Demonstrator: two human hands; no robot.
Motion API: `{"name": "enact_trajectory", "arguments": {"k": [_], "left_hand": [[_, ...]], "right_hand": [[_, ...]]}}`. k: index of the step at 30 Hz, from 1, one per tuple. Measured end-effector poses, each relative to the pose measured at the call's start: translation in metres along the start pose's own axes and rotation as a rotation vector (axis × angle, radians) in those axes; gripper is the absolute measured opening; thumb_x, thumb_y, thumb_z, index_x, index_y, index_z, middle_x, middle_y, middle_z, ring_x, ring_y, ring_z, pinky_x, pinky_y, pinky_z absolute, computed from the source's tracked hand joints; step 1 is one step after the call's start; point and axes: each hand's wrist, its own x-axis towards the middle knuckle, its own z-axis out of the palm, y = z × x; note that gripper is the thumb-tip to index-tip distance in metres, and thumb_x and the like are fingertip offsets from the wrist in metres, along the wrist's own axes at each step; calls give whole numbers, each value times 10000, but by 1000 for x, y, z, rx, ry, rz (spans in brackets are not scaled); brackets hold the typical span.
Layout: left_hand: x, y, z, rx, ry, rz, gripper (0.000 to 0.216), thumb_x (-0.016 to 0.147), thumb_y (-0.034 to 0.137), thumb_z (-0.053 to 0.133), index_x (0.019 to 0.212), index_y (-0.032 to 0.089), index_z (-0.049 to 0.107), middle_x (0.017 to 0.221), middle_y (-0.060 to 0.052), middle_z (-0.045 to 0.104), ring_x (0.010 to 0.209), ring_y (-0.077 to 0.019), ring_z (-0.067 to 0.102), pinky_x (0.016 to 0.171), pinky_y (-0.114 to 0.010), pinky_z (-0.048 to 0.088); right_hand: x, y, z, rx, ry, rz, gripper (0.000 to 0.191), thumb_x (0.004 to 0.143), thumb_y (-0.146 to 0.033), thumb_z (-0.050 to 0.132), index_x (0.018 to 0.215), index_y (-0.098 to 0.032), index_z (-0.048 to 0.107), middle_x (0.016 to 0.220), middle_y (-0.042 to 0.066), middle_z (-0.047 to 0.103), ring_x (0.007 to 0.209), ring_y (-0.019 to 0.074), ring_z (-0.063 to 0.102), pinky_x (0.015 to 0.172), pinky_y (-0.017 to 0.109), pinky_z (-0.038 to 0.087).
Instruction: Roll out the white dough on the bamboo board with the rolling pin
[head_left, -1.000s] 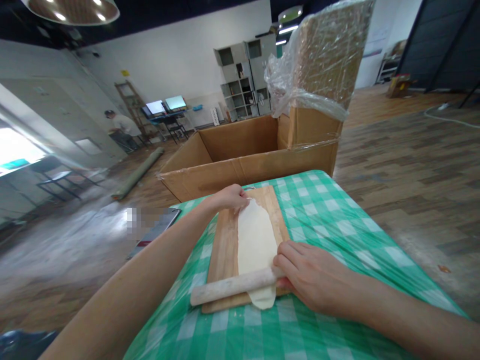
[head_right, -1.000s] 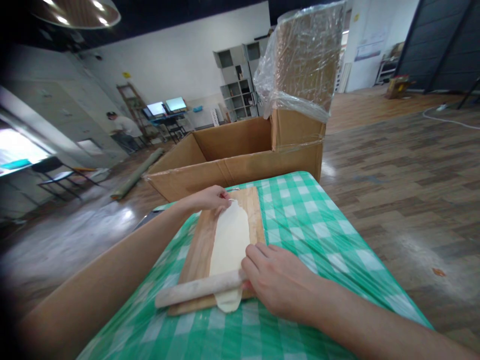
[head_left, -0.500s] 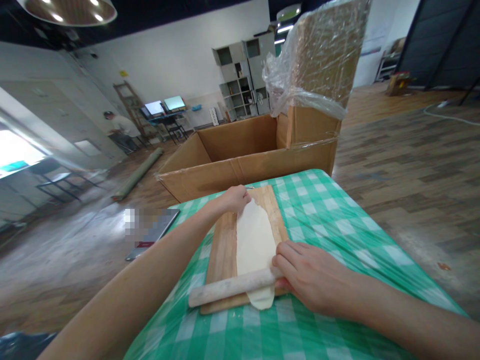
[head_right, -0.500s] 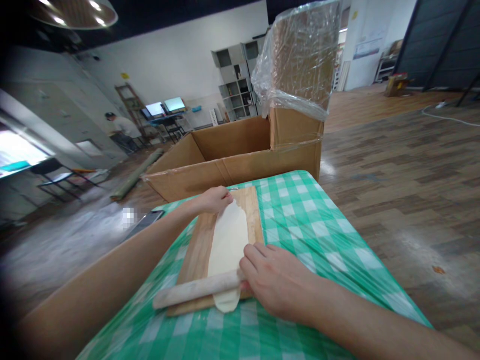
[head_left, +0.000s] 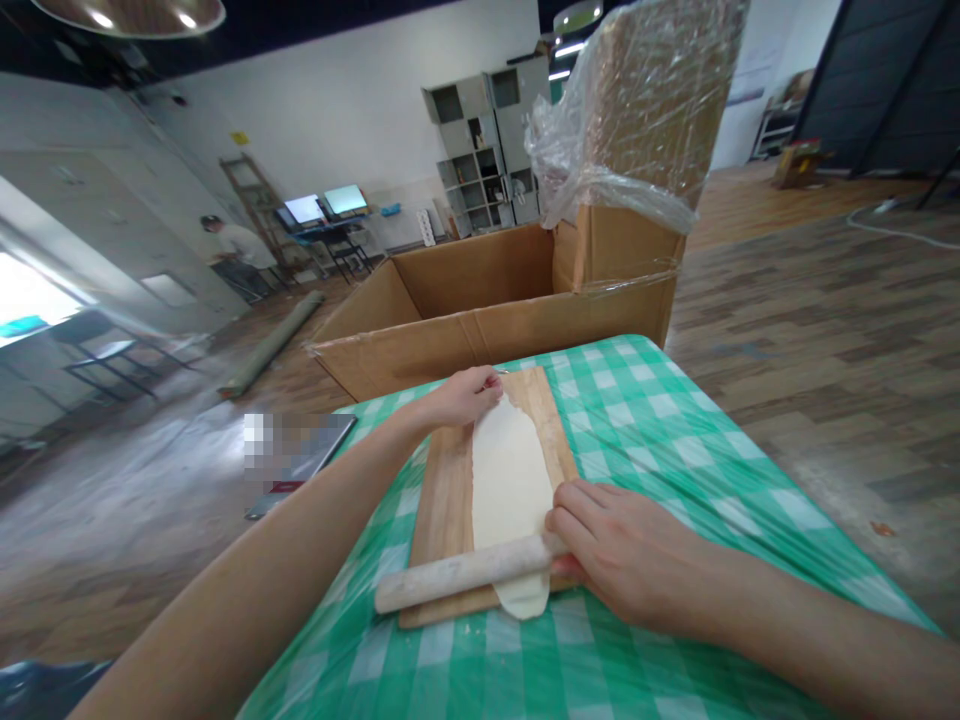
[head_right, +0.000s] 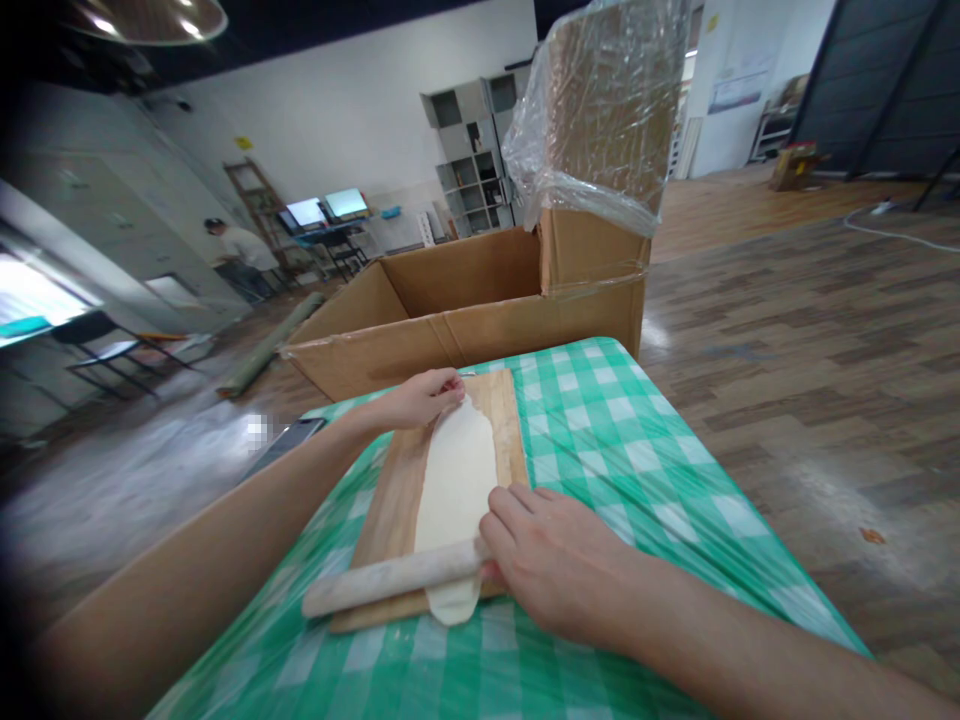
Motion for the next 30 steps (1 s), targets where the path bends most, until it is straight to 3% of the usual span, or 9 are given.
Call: {"name": "enact_trajectory", "arguments": {"k": [6,14,21,26,30], "left_hand": [[6,-11,2,-106,-8,30,378,871,417,547,1118,160,673,1087,-72,731,935,-205,670,784,-273,482],[14,-7,-5,-46,-96,40,307,836,448,606,914,177,727,815,-42,733,762,-192,667,660,-255,444],[8,-4,-9,-20,-115,59,316,872,473,566,863,185,695,736,-25,695,691,-181,632,616,-256,414],[-2,-2,-11,-56,-41,-10,331,868,452,559,979,173,699,855,-48,733,769,-195,667,658,-258,457],[-10,-5,-11,-91,-27,-89,330,835,440,594,968,170,730,954,-63,762,876,-224,692,720,-273,491]], "right_hand": [[0,0,1,5,-10,14,162,1014,-329,609,1006,-170,581,996,69,611,887,256,583,738,376,468],[-1,0,1,8,11,2,180,1018,-348,601,981,-172,587,973,68,612,867,253,576,723,377,461],[-2,0,1,2,19,-4,181,1020,-348,601,975,-173,587,957,63,602,830,240,568,687,365,445],[-2,1,2,3,11,-14,177,1026,-345,589,976,-175,590,958,63,596,833,240,565,683,362,439],[-2,1,1,9,13,-5,182,1023,-347,597,967,-174,586,955,63,598,825,237,565,689,360,439]]}}
